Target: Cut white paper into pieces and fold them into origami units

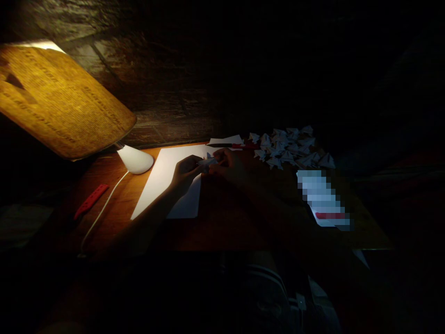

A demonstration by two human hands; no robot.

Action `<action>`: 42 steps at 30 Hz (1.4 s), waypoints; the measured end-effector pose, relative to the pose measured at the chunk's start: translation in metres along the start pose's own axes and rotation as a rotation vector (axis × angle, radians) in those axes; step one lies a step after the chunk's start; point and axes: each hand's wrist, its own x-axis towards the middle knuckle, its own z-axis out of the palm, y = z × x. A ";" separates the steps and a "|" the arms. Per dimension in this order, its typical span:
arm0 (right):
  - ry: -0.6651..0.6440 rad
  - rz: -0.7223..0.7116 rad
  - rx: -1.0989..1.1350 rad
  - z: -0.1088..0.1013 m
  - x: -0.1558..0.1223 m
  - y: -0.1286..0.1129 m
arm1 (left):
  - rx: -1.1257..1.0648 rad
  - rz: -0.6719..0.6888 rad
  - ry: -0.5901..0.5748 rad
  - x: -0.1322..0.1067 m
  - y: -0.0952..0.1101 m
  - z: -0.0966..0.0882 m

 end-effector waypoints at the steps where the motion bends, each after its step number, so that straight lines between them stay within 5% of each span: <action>1: 0.035 -0.035 -0.028 -0.002 0.001 0.000 | 0.013 -0.008 -0.021 0.000 -0.002 0.000; 5: 0.129 -0.261 -0.243 -0.008 -0.001 -0.008 | 0.028 -0.012 -0.093 -0.001 -0.007 0.001; 9: 0.017 -0.396 -0.451 -0.009 -0.006 -0.020 | 0.051 0.029 -0.063 -0.002 -0.004 0.002; 42: -0.161 -0.447 -0.967 -0.011 -0.005 -0.029 | 0.314 0.263 -0.033 -0.006 -0.008 -0.004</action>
